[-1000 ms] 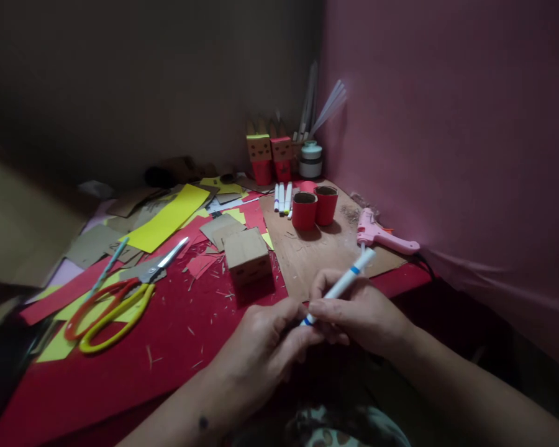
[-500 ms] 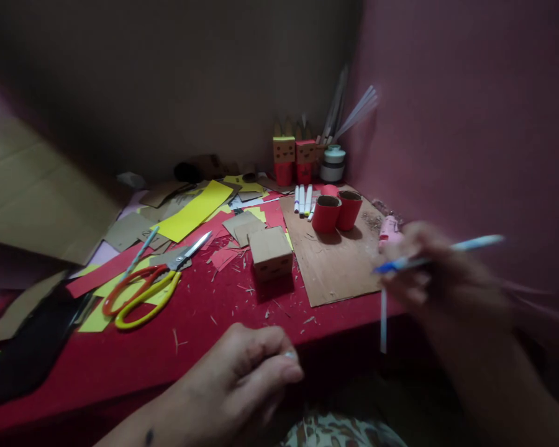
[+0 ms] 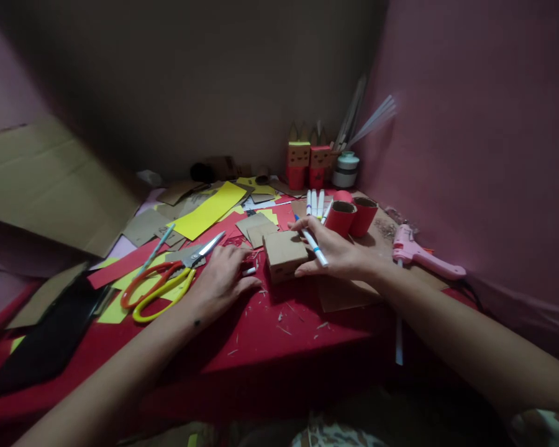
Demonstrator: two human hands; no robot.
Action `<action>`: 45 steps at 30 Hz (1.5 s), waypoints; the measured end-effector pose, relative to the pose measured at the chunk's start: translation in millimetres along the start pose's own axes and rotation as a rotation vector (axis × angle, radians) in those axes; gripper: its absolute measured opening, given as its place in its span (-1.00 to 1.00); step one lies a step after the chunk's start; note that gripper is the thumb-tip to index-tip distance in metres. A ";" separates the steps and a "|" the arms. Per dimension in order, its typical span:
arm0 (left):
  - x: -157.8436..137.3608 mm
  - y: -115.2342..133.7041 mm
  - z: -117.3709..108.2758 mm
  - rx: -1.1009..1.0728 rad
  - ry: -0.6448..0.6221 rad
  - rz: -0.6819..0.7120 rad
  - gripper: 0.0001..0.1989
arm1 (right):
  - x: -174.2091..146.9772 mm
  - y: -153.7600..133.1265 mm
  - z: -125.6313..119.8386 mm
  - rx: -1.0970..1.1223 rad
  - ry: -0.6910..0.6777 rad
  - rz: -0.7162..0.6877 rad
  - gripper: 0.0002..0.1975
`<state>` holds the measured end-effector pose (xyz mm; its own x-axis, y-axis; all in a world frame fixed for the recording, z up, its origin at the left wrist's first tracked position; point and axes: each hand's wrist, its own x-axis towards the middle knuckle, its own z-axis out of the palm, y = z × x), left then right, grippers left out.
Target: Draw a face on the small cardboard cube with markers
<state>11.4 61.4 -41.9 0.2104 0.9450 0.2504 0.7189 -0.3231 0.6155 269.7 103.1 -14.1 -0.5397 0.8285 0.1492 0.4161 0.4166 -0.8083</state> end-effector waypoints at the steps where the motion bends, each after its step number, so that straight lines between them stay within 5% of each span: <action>1: -0.4 0.6 0.8 -0.023 -0.003 -0.005 -0.56 | 0.5 0.0 1.2 0.012 -0.001 0.006 -0.36; 6: 3.7 19.5 1.8 -0.203 -0.084 -0.022 -0.14 | 3.6 -0.6 -1.7 0.082 0.071 0.030 -0.40; 13: 23.9 55.8 -9.0 -0.737 -0.223 -0.041 -0.08 | 18.4 -9.6 -12.9 0.580 0.124 -0.033 -0.53; 20: 25.1 58.6 -6.6 -0.988 -0.204 -0.159 -0.11 | 33.5 -15.6 -15.3 0.574 0.143 -0.036 -0.58; 26: 23.8 59.5 5.6 -1.211 -0.061 -0.232 -0.26 | 7.1 -25.7 1.2 0.258 0.716 -0.248 -0.80; 35: 18.2 48.8 18.7 -1.316 -0.003 -0.290 -0.32 | -18.8 -33.7 35.7 0.072 0.521 -0.508 -0.77; 45: 15.3 46.1 16.4 -1.235 0.005 -0.329 -0.35 | -12.4 -27.0 41.9 -0.001 0.588 -0.357 -0.88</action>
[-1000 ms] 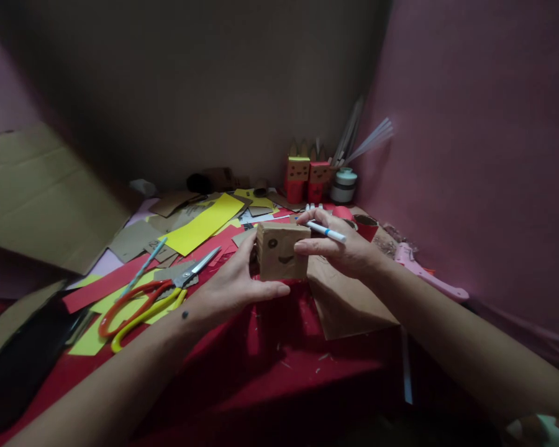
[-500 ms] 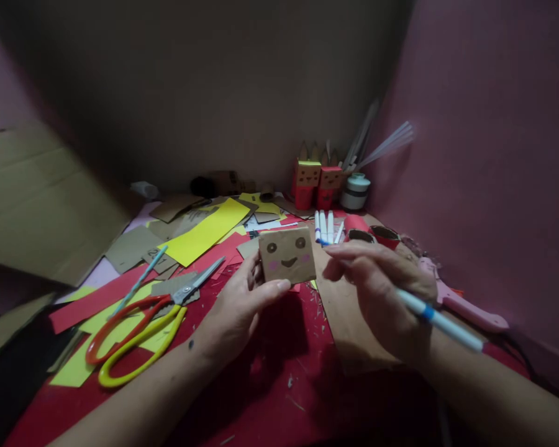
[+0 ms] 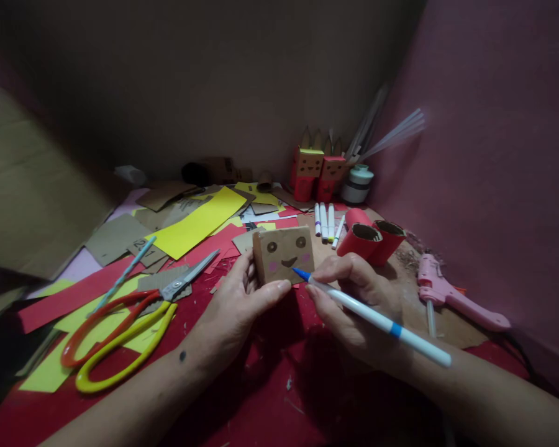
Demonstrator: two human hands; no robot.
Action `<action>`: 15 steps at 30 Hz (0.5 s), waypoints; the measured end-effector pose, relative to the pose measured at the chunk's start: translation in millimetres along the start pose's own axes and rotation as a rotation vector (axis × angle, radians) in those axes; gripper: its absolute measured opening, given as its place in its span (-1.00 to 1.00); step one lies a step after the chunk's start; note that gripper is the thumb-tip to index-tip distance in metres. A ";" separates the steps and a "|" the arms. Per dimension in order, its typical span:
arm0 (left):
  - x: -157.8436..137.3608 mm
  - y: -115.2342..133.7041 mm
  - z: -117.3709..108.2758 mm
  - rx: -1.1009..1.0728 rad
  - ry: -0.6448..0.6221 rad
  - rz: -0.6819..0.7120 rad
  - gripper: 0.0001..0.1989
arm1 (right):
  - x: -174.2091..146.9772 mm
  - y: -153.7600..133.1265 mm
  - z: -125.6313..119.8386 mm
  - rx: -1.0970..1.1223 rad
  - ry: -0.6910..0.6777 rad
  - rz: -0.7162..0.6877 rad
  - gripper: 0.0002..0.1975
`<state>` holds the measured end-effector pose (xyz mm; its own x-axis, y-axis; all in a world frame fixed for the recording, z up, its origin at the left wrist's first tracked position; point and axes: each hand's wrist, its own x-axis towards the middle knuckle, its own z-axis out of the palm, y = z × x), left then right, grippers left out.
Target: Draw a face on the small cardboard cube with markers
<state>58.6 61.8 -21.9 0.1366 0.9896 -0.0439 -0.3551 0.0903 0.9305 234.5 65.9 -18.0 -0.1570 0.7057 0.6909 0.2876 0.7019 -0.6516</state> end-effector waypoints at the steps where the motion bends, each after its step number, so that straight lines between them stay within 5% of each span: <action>1: 0.1 -0.2 -0.4 0.010 0.005 -0.006 -0.37 | -0.5 0.1 0.5 -0.013 0.002 0.006 -0.88; 15: 0.8 -2.0 -3.1 0.068 -0.019 -0.002 -0.37 | -2.1 5.2 2.0 -0.055 -0.041 -0.008 -0.86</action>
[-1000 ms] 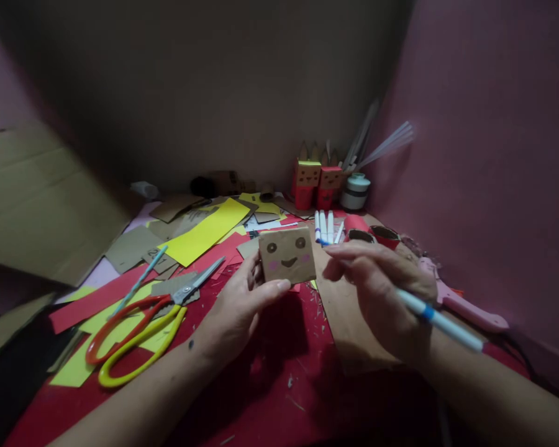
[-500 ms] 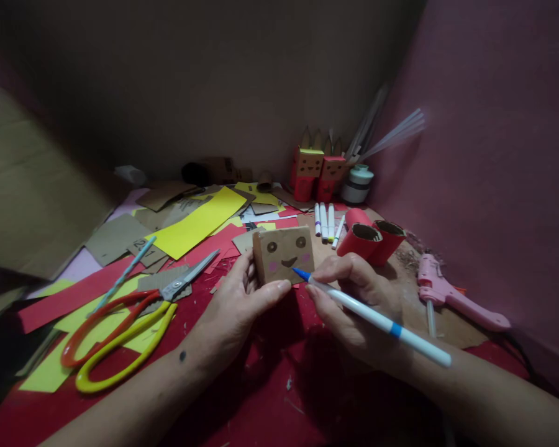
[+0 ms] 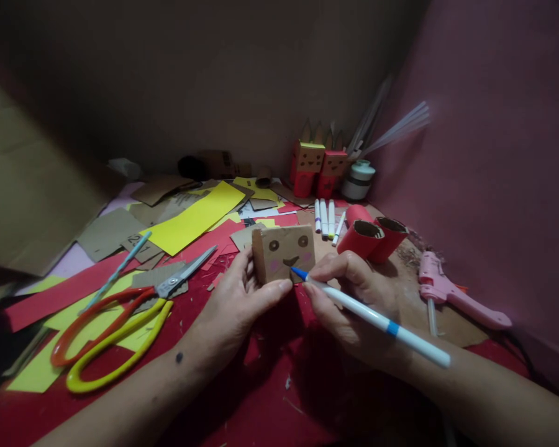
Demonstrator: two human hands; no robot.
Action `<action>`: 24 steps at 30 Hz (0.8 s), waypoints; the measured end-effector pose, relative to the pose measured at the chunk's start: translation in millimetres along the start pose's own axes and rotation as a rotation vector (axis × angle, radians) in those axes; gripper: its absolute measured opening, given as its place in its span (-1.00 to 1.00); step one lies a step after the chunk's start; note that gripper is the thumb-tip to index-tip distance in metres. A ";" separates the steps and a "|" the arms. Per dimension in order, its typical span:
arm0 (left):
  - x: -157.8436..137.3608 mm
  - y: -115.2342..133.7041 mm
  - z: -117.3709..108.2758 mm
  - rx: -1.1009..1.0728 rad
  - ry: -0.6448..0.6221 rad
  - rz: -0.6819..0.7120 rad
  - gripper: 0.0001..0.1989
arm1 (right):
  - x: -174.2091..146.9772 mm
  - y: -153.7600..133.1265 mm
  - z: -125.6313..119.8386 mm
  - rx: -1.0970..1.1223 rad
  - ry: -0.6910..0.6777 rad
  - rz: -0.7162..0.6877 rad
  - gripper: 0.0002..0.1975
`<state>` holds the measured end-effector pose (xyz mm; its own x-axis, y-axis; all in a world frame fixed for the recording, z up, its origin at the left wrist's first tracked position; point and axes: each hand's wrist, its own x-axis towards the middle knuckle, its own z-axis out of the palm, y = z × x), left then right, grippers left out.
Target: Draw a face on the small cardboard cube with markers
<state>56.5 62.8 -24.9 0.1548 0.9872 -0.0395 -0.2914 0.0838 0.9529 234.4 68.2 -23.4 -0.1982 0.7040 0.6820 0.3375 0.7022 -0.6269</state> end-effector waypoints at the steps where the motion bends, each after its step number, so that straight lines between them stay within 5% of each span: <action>1: -0.2 -0.6 -0.7 0.006 -0.005 -0.001 -0.39 | 0.0 -0.2 0.2 -0.012 0.002 -0.005 -0.87; 24: 0.6 -2.4 1.4 -0.041 0.021 -0.006 -0.36 | -4.7 0.4 -0.4 0.017 -0.050 0.060 -0.88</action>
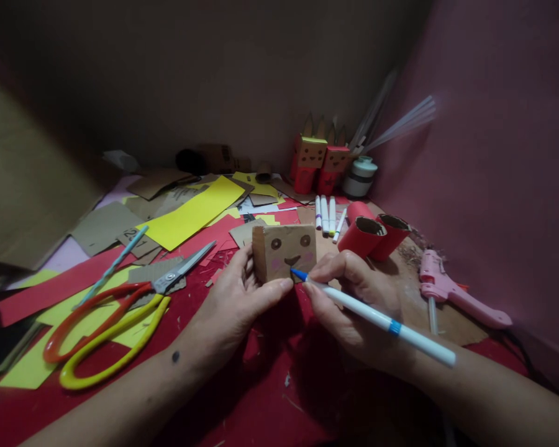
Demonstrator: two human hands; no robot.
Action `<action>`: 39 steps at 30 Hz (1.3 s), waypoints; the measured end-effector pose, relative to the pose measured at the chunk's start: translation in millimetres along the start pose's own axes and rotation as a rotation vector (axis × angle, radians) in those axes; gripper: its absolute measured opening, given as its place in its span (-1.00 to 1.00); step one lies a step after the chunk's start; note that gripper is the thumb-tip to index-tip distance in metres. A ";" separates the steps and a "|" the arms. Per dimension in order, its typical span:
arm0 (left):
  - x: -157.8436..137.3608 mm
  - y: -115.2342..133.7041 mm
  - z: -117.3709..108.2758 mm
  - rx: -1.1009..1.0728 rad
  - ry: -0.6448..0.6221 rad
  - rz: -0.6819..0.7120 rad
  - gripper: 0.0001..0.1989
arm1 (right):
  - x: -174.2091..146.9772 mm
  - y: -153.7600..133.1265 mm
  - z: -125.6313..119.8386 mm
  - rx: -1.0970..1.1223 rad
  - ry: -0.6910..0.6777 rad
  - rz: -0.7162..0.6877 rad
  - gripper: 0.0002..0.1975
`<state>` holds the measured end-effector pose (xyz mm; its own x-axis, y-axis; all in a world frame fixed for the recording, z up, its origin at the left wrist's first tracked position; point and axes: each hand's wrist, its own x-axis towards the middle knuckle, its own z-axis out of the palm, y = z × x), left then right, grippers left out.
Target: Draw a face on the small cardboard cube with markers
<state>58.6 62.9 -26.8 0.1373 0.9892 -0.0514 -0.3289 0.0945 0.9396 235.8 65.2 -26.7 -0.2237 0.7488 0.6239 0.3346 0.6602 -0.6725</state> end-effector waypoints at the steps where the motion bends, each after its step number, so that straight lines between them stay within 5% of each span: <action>1: -0.1 0.1 0.3 -0.002 0.000 -0.001 -0.36 | -0.8 -0.1 -0.1 0.010 -0.005 0.011 -0.88; 20: -0.3 -3.3 -1.7 -0.046 -0.030 -0.007 -0.34 | -1.4 -0.9 -0.4 0.073 -0.063 0.030 -0.88; 33: -1.3 0.8 3.3 -0.055 -0.028 -0.016 -0.32 | 3.8 -9.3 -4.0 0.069 0.012 0.101 -0.89; 39: -1.3 -0.2 2.9 -0.044 -0.022 -0.014 -0.34 | 4.8 -8.8 -4.8 0.043 -0.016 -0.005 -0.88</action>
<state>61.2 61.3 -25.9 0.1628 0.9851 -0.0560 -0.3672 0.1132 0.9232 236.1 62.7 -15.9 -0.2395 0.7463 0.6210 0.2936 0.6654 -0.6863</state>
